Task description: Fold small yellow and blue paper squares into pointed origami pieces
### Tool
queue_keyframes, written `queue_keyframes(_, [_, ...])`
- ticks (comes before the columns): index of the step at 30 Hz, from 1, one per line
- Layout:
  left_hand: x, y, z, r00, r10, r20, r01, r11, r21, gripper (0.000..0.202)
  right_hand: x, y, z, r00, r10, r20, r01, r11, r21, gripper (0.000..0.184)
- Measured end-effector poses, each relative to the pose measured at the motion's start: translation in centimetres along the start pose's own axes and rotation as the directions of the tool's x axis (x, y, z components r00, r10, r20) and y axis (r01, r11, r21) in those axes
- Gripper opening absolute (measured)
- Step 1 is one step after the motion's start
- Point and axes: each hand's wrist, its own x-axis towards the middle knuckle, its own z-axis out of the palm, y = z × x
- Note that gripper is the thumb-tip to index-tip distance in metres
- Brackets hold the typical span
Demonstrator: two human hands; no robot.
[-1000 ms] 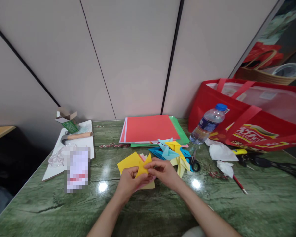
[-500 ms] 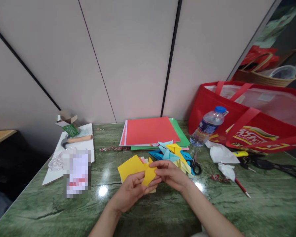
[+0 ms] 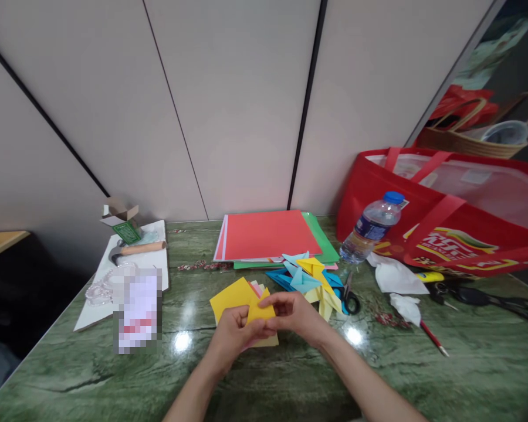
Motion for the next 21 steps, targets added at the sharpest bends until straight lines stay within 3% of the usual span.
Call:
queue_keyframes(7, [-0.18, 0.23, 0.10, 0.998, -0.020, 0.052, 0.024, 0.996, -0.082, 0.037, -0.16, -0.62, -0.55, 1.000, -0.011, -0.028, 0.013, 0.995, 0.095, 0.029])
queue_keyframes(11, [0.20, 0.05, 0.10, 1.000, 0.001, -0.012, -0.002, 0.999, -0.050, 0.034, 0.00, -0.58, -0.29, 0.998, -0.014, -0.056, 0.021, 0.992, 0.123, 0.027])
queue_keyframes(16, [0.57, -0.24, -0.07, 0.988, 0.126, -0.089, -0.118, 0.989, 0.094, 0.031, 0.34, -0.13, -0.01, 0.990, -0.062, -0.126, 0.071, 0.995, 0.064, 0.025])
queue_keyframes(21, [0.25, 0.03, -0.01, 0.998, 0.062, 0.006, -0.062, 0.998, 0.001, 0.041, 0.40, -0.15, 0.09, 0.986, -0.081, -0.145, 0.083, 0.996, 0.012, 0.028])
